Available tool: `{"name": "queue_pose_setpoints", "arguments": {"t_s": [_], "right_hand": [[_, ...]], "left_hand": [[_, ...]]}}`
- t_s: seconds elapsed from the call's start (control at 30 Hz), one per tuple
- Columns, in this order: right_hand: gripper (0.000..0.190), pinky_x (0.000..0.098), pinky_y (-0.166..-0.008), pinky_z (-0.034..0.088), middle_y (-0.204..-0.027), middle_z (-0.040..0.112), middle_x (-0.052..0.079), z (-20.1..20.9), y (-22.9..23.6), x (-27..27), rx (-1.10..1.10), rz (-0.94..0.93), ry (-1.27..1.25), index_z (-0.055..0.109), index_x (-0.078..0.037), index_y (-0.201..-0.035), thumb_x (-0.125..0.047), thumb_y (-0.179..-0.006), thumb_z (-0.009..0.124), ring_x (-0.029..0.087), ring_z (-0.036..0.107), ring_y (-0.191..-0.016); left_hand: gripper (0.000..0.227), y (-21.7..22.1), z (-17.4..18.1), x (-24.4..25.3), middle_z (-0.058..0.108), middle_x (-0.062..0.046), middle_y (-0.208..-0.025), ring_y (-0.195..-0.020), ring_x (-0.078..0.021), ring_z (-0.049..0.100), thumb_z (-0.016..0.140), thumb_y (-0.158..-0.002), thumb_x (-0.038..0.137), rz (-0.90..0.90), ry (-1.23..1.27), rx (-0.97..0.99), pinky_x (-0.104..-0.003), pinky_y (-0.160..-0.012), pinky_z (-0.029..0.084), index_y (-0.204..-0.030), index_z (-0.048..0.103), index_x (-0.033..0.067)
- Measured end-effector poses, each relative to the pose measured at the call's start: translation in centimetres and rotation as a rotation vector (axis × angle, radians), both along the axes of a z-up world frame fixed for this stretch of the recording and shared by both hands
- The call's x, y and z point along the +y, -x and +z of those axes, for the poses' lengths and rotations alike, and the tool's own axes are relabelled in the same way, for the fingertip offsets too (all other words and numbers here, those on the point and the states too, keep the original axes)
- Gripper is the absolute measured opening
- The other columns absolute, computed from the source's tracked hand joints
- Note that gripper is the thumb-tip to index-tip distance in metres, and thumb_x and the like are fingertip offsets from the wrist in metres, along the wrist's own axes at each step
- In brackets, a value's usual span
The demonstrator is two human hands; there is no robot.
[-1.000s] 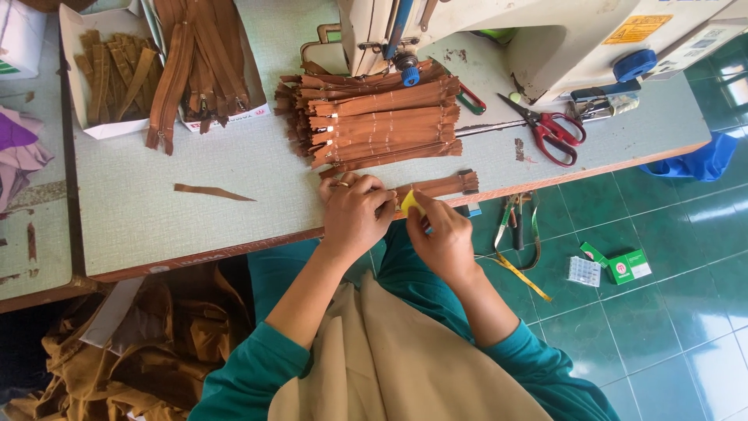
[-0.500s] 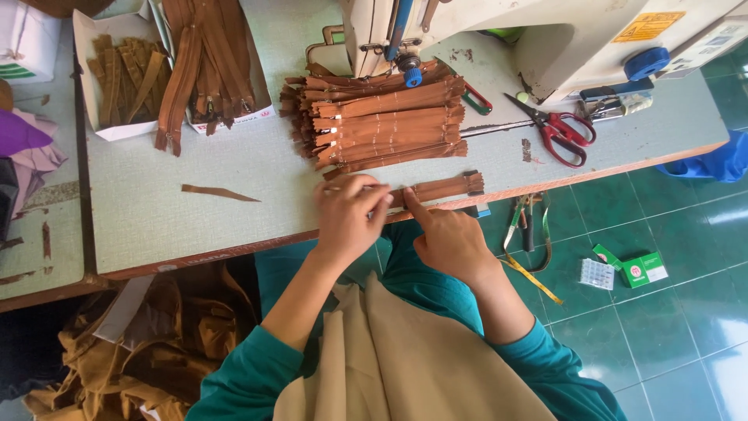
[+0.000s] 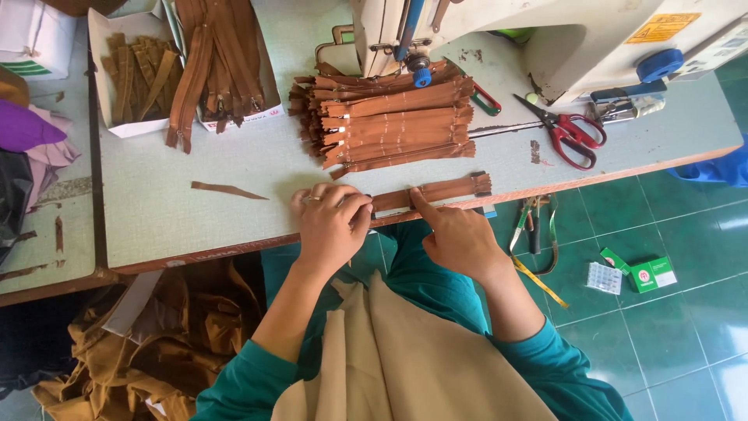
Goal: Marking brown zippers with yellow chalk for alignment or cutting purposes at a sewing workstation
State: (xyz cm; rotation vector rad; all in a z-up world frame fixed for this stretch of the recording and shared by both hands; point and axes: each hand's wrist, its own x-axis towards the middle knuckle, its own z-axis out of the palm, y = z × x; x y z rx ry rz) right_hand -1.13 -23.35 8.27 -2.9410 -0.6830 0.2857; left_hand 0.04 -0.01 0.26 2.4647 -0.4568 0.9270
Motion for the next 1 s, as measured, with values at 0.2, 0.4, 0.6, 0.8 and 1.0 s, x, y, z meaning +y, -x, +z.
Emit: {"name": "queue_pose_setpoints", "arguments": {"t_s": [0.2,0.4,0.6,0.8,1.0], "right_hand": [[0.078,0.0377,-0.062,0.064,-0.079,0.074,0.015,1.3,0.2,0.3,0.074,-0.021,-0.017,0.048,-0.011,-0.156,-0.006,-0.079,0.061,0.03,0.076,-0.066],[0.043,0.0331,-0.054,0.058,-0.052,0.062,0.008,-2.5,-1.0,0.1,-0.291,-0.217,-0.734,0.075,-0.006,-0.124,-0.003,-0.081,0.07,0.024,0.067,-0.047],[0.028,0.0303,-0.053,0.061,-0.057,0.068,0.006,-6.6,-2.7,4.8,-0.459,-0.178,-0.768,0.078,-0.007,-0.115,-0.008,-0.088,0.075,0.019,0.072,-0.052],[0.023,0.0314,-0.047,0.058,-0.061,0.068,0.011,-7.1,-3.5,5.6,-0.489,-0.109,-0.789,0.078,-0.001,-0.11,-0.003,-0.087,0.076,0.022,0.069,-0.051],[0.023,0.0337,-0.046,0.057,-0.063,0.067,0.012,-7.8,-3.5,6.1,-0.595,-0.074,-0.761,0.077,0.002,-0.108,0.001,-0.086,0.074,0.025,0.068,-0.052]], "left_hand": [[0.004,-0.1,-0.5,0.0,0.067,0.008,-0.088,-0.089,-0.0181,0.063,0.074,-0.087,0.028,-0.005,0.046,-0.03,-0.05,-0.091,0.038,-0.087,0.077,0.0301],[0.005,-0.1,0.0,-0.1,0.067,0.006,-0.087,-0.083,-0.02,0.065,0.075,-0.086,0.024,-0.011,0.063,-0.035,-0.05,-0.089,0.039,-0.084,0.077,0.0281],[0.003,-0.1,-0.1,-0.2,0.068,0.006,-0.088,-0.08,-0.0186,0.065,0.078,-0.084,0.026,0.016,0.041,-0.033,-0.051,-0.09,0.037,-0.083,0.076,0.0282],[0.004,0.0,0.3,-0.3,0.065,0.005,-0.086,-0.079,-0.0196,0.064,0.078,-0.082,0.023,0.025,0.041,-0.038,-0.052,-0.091,0.037,-0.081,0.076,0.0265],[0.005,-0.2,-0.2,-0.3,0.065,0.005,-0.086,-0.081,-0.0182,0.064,0.078,-0.083,0.023,0.021,0.059,-0.051,-0.052,-0.092,0.033,-0.081,0.076,0.0271]]}}
